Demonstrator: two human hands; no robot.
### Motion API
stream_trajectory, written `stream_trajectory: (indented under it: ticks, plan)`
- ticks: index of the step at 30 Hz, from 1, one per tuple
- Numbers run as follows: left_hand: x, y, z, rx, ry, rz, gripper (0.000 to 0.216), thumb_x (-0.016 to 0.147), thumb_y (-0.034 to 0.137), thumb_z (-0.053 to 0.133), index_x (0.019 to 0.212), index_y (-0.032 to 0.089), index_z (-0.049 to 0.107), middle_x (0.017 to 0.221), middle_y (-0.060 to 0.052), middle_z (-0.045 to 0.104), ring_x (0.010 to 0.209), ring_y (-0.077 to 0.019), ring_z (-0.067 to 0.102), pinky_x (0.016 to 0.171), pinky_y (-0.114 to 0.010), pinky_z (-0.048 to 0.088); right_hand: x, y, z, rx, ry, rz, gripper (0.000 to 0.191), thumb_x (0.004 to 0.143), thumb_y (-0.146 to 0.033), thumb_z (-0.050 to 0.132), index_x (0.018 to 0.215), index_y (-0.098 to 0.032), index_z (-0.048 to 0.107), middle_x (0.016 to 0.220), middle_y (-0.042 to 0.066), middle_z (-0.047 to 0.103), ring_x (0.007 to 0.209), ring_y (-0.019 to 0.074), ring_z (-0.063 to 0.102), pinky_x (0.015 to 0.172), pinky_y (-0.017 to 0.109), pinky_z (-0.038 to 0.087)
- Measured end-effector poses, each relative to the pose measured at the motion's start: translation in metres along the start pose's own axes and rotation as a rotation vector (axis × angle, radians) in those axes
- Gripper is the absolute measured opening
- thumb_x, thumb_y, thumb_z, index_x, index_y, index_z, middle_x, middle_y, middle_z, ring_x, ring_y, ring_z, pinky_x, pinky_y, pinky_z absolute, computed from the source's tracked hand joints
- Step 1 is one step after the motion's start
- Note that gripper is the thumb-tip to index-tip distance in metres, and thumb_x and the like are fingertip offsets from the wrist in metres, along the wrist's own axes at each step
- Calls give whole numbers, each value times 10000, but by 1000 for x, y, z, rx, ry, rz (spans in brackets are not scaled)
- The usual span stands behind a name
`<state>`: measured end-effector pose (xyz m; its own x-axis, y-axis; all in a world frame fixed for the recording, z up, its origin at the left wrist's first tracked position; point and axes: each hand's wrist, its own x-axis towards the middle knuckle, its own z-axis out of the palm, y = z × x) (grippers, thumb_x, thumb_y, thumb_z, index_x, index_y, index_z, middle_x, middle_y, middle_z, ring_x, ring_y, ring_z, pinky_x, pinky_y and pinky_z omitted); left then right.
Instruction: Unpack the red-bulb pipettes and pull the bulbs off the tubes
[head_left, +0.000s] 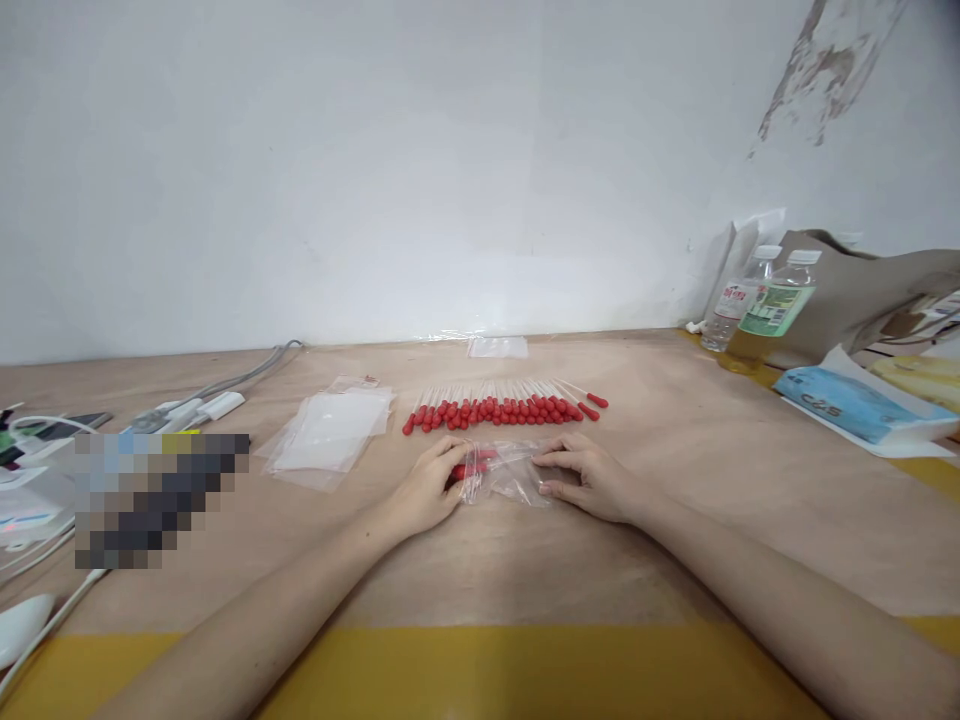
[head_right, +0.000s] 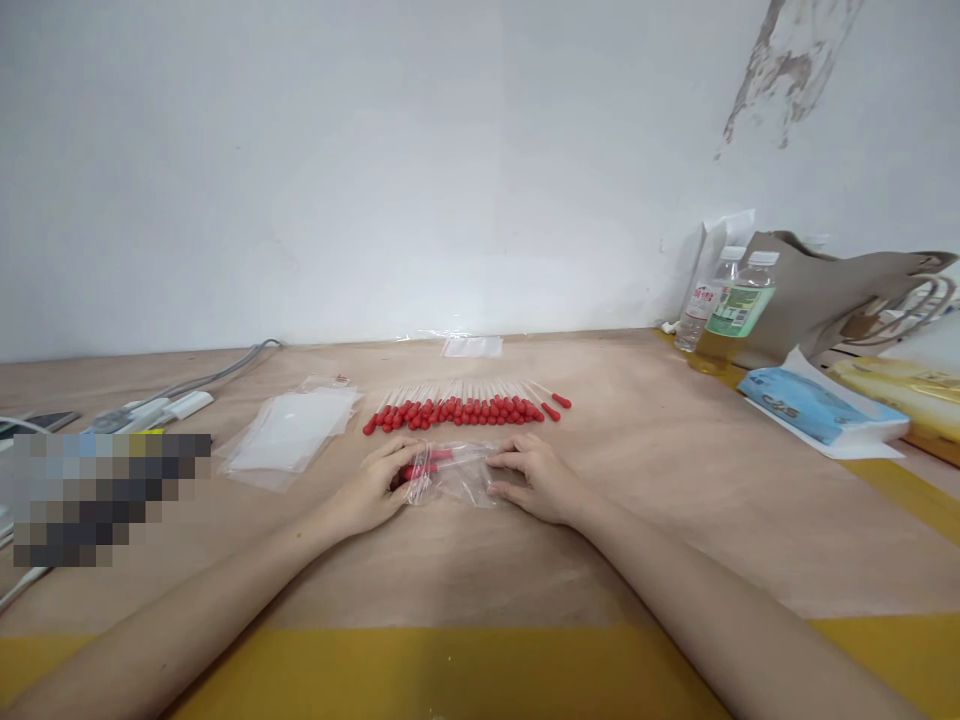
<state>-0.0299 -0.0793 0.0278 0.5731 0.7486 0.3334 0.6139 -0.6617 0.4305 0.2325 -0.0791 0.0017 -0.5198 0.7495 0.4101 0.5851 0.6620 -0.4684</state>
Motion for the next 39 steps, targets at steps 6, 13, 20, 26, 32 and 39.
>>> stream_trajectory:
  ticks: [6,13,20,26,32,39]
  plan:
    - [10,-3,5,-195,-39,-105,420,730,283,608,1128,180,519,972,-58,565,795,-161,536,693,-284,447,1,2,1,-5,8,-21,335,745,-348,623,1071,-268,614,1046,65,571,966,195,520,867,376,410]
    - [8,0,11,6,-14,-37,106,775,135,445,834,168,527,844,-31,486,772,-155,486,710,-296,419,1,2,1,20,2,-28,341,741,-347,627,1070,-258,613,1028,70,573,949,199,526,848,384,424]
    - [8,0,12,74,-16,14,124,840,128,328,866,178,439,913,-58,469,848,-172,468,772,-316,415,1,1,0,23,-5,-5,344,741,-356,626,1070,-252,616,1030,73,562,955,200,521,856,383,423]
    - [7,4,10,185,-121,38,118,855,194,354,914,171,454,932,-75,502,877,-201,474,787,-348,408,1,3,0,32,-14,-5,352,738,-364,628,1069,-243,614,1027,71,560,957,195,519,863,373,419]
    - [7,-5,-19,4,-144,-10,217,872,251,356,985,199,534,949,-50,544,900,-167,503,823,-301,407,1,3,-1,50,-24,10,336,745,-367,620,1047,-221,624,1024,76,558,945,191,516,859,370,421]
    - [-4,-34,-59,-466,-291,-320,278,806,327,503,1035,176,548,911,-36,604,805,-142,563,807,-308,433,1,3,-1,54,-51,42,341,738,-403,615,1021,-216,638,1010,78,553,941,199,512,851,368,421]
